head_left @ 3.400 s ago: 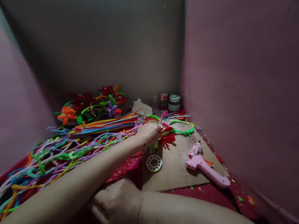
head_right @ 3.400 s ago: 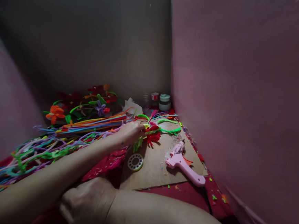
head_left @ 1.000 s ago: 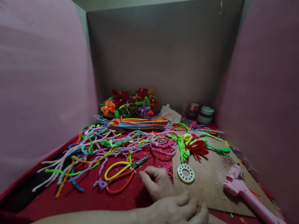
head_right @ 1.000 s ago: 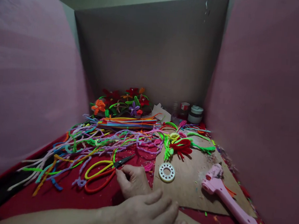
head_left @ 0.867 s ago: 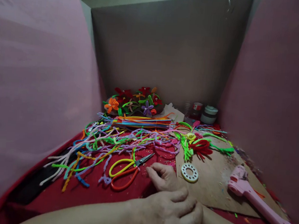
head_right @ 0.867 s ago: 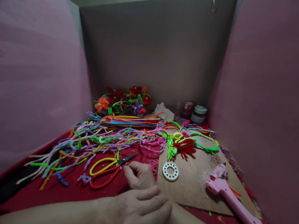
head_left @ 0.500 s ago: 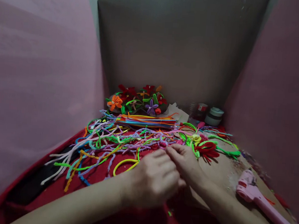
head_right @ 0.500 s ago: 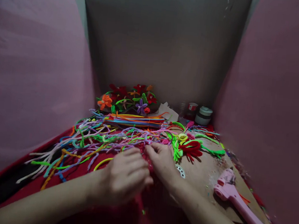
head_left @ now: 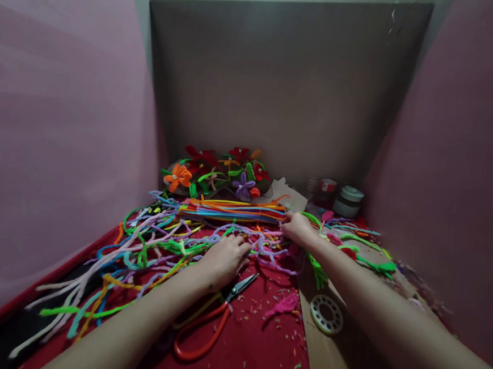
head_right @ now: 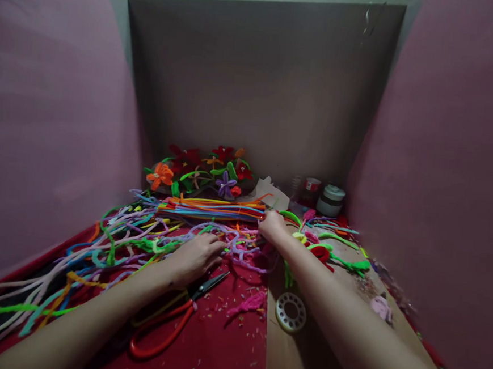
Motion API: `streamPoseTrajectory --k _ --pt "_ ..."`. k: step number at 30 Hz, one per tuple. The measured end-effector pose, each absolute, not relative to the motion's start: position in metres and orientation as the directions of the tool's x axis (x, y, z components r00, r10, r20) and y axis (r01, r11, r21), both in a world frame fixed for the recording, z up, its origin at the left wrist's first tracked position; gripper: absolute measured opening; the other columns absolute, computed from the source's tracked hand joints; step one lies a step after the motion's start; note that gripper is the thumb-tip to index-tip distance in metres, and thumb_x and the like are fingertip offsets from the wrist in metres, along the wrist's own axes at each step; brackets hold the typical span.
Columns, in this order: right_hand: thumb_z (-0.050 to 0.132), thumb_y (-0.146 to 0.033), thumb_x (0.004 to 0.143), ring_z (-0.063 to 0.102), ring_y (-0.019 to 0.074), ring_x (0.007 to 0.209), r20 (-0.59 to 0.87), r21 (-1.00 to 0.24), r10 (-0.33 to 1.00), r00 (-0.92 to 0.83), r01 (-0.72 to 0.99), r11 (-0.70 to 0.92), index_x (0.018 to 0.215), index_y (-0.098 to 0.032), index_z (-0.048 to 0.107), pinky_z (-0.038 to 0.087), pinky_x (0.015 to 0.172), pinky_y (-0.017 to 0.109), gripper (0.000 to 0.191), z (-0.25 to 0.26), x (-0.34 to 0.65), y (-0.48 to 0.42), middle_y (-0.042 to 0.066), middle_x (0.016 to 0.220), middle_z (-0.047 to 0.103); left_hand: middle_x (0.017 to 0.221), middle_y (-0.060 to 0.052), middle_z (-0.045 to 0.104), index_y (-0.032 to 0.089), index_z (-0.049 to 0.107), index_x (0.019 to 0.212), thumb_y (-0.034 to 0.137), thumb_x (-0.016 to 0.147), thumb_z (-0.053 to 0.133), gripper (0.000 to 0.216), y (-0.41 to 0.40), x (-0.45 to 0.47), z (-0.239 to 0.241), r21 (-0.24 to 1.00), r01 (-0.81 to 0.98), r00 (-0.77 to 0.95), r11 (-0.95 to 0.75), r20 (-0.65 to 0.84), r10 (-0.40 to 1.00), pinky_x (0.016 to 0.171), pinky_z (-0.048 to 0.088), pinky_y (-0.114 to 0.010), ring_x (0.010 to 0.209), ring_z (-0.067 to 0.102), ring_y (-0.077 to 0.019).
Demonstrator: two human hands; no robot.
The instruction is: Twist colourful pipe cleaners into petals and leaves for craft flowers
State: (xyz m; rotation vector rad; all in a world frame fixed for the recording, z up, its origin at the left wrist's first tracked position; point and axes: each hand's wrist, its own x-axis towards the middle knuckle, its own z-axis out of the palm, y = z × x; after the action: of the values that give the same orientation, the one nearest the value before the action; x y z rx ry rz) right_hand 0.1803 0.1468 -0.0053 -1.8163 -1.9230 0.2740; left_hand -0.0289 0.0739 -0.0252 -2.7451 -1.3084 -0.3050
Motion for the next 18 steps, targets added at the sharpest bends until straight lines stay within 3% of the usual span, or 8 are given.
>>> streamPoseTrajectory --k 3,7,10,14,18 --pt "0.051 -0.01 0.069 0.063 0.022 0.081 0.173 -0.364 0.979 -0.108 0.917 0.165 0.091 -0.011 0.067 0.043 0.068 0.027 0.027 -0.017 0.172 0.138 0.013 0.084 0.068 0.098 -0.009 0.058 0.019 0.06 0.099 0.032 0.088 0.039 0.028 0.08 -0.029 -0.01 0.037 0.763 0.614 -0.645 0.272 0.741 0.084 0.042 -0.034 0.093 0.053 -0.0193" --pt "0.052 -0.014 0.073 0.056 0.0244 0.099 0.17 -0.259 0.963 -0.21 0.933 0.25 0.113 -0.007 0.056 0.04 0.08 0.029 0.041 -0.019 0.165 0.129 0.018 0.105 0.062 0.11 -0.011 0.054 0.016 0.051 0.115 0.026 0.084 0.043 0.034 0.117 -0.026 0.018 0.002 0.827 0.522 -0.563 0.373 0.767 0.088 0.039 -0.033 0.101 0.049 -0.021" --pt "0.05 -0.016 0.075 0.054 0.0251 0.103 0.16 -0.189 0.96 -0.23 0.947 0.259 0.127 -0.006 0.043 0.039 0.083 0.031 0.053 -0.016 0.164 0.123 0.02 0.109 0.059 0.112 -0.015 0.054 0.013 0.049 0.118 0.015 0.077 0.044 0.041 0.154 -0.025 0.024 -0.075 0.903 0.426 -0.424 0.301 0.853 0.088 0.037 -0.038 0.105 0.048 -0.0259" --pt "0.043 -0.022 0.082 0.056 0.0266 0.093 0.13 -0.09 0.956 -0.264 0.957 0.277 0.11 -0.01 0.058 0.04 0.078 0.035 0.035 -0.012 0.165 0.109 0.02 0.098 0.061 0.106 -0.017 0.059 0.012 0.054 0.11 0.018 0.068 0.055 0.042 0.184 -0.025 0.012 -0.066 0.913 0.406 -0.402 0.235 0.883 0.086 0.036 -0.044 0.099 0.052 -0.0301" --pt "0.039 -0.024 0.083 0.055 0.0284 0.092 0.077 -0.01 0.933 -0.352 0.935 0.353 0.098 -0.015 0.065 0.039 0.077 0.037 0.031 -0.011 0.166 0.093 0.019 0.096 0.061 0.1 -0.012 0.063 0.015 0.058 0.1 0.02 0.066 0.053 0.035 0.193 -0.033 0.021 0.0 0.931 0.356 -0.366 0.231 0.905 0.082 0.039 -0.035 0.095 0.055 -0.0265"
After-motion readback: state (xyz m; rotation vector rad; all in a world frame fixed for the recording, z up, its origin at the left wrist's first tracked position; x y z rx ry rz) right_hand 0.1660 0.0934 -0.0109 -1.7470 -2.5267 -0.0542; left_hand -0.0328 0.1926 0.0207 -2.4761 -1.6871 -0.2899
